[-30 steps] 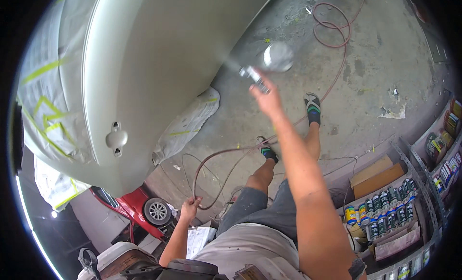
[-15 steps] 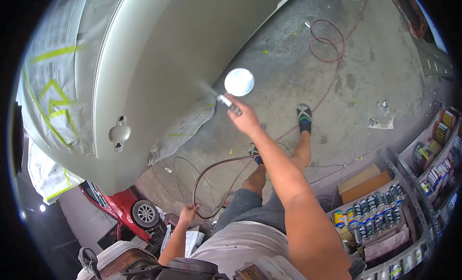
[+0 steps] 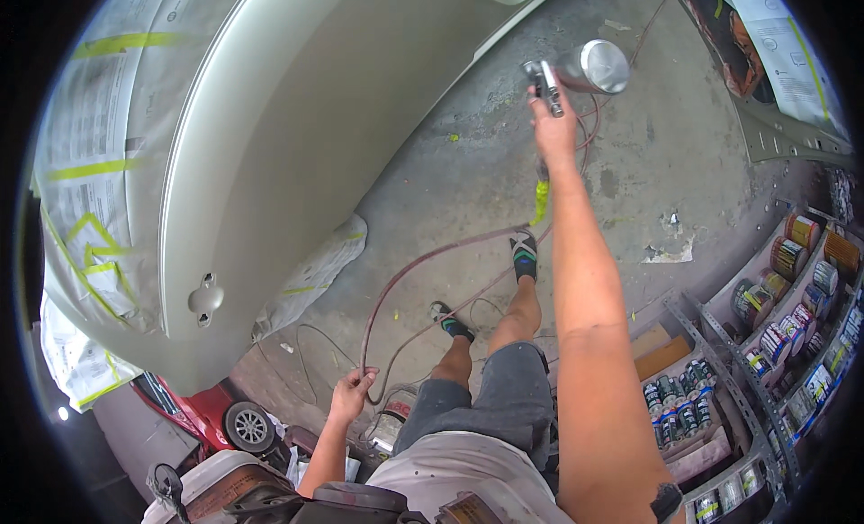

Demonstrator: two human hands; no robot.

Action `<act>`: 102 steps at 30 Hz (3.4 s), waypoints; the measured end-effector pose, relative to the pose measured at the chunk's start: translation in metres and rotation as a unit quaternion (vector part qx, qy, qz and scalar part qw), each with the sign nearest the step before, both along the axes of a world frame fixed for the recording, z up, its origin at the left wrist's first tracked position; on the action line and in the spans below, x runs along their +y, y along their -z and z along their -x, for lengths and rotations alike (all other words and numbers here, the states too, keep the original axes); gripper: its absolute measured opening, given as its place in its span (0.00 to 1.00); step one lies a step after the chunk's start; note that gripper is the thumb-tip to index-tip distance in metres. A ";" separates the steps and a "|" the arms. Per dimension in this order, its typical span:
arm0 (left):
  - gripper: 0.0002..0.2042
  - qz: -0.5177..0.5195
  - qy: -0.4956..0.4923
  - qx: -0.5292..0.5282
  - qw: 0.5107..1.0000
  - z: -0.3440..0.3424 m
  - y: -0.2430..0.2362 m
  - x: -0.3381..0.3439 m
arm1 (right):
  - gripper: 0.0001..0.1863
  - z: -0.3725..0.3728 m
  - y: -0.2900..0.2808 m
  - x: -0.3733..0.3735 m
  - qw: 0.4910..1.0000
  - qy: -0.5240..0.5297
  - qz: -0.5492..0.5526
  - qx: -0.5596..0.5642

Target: Painting the exterior of a car using a professional spray gun and prepping materials.

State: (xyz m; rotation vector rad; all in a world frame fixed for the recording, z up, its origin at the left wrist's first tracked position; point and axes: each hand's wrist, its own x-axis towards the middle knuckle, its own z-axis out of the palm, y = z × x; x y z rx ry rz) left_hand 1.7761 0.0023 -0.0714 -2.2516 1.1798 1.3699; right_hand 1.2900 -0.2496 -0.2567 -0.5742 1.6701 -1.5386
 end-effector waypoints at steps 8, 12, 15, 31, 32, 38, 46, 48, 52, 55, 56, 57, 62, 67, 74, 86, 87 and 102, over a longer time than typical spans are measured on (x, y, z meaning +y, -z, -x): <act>0.15 -0.005 -0.006 -0.067 0.998 -0.110 0.009 0.061 | 0.28 -0.118 -0.014 0.070 0.989 -0.041 -0.024 -0.139; 0.15 -0.034 -0.025 -0.121 0.992 -0.179 0.003 0.102 | 0.28 -0.222 -0.042 0.125 0.975 -0.130 -0.068 -0.168; 0.15 -0.023 -0.075 -0.112 0.991 -0.214 0.002 0.127 | 0.29 -0.303 -0.044 0.167 0.970 -0.203 -0.046 -0.129; 0.14 -0.004 -0.067 -0.094 0.993 -0.184 0.022 0.117 | 0.29 -0.261 -0.085 0.120 0.942 -0.319 -0.010 -0.108; 0.15 -0.012 -0.054 -0.098 0.994 -0.170 0.022 0.107 | 0.29 -0.236 -0.084 0.109 0.945 -0.313 -0.013 -0.098; 0.15 0.023 -0.038 -0.042 0.998 -0.067 0.014 0.048 | 0.26 -0.090 -0.095 0.046 0.979 -0.178 -0.076 -0.071; 0.13 0.053 -0.023 0.027 0.998 0.007 -0.014 0.004 | 0.12 0.034 -0.094 -0.019 0.996 0.045 0.074 -0.005; 0.14 0.075 -0.031 0.037 0.996 -0.005 -0.011 0.011 | 0.09 0.023 -0.096 -0.016 0.997 0.048 0.056 -0.008; 0.13 0.051 -0.077 -0.011 0.996 -0.054 -0.004 0.046 | 0.12 -0.026 -0.095 0.018 0.995 -0.015 0.040 -0.094; 0.13 0.060 -0.083 -0.063 0.993 -0.104 0.001 0.083 | 0.14 -0.097 -0.106 0.057 0.988 -0.072 0.022 -0.133; 0.14 0.051 -0.099 -0.076 0.991 -0.122 0.001 0.102 | 0.16 -0.131 -0.112 0.070 0.985 -0.107 0.016 -0.137; 0.14 0.048 -0.117 -0.085 0.988 -0.141 0.002 0.118 | 0.18 -0.166 -0.117 0.082 0.979 -0.143 0.011 -0.142; 0.14 -0.009 -0.176 -0.115 0.978 -0.201 -0.009 0.169 | 0.30 -0.331 -0.137 0.155 0.948 -0.307 0.014 -0.077; 0.13 0.004 -0.246 -0.108 0.963 -0.258 -0.001 0.230 | 0.23 -0.473 -0.147 0.222 0.870 -0.487 0.060 0.050; 0.13 0.018 -0.228 -0.078 0.970 -0.244 0.012 0.207 | 0.17 -0.437 -0.164 0.213 0.822 -0.540 0.038 0.176; 0.16 0.018 -0.113 0.008 0.993 -0.077 0.015 0.066 | 0.26 -0.071 -0.162 0.053 0.975 -0.220 -0.030 0.000; 0.16 -0.004 -0.142 0.039 0.989 -0.068 0.016 0.060 | 0.24 -0.040 -0.167 0.040 0.979 -0.201 -0.014 0.001; 0.12 0.050 -0.163 -0.012 0.985 -0.054 0.005 0.087 | 0.11 -0.027 -0.217 0.046 0.978 -0.183 0.022 -0.102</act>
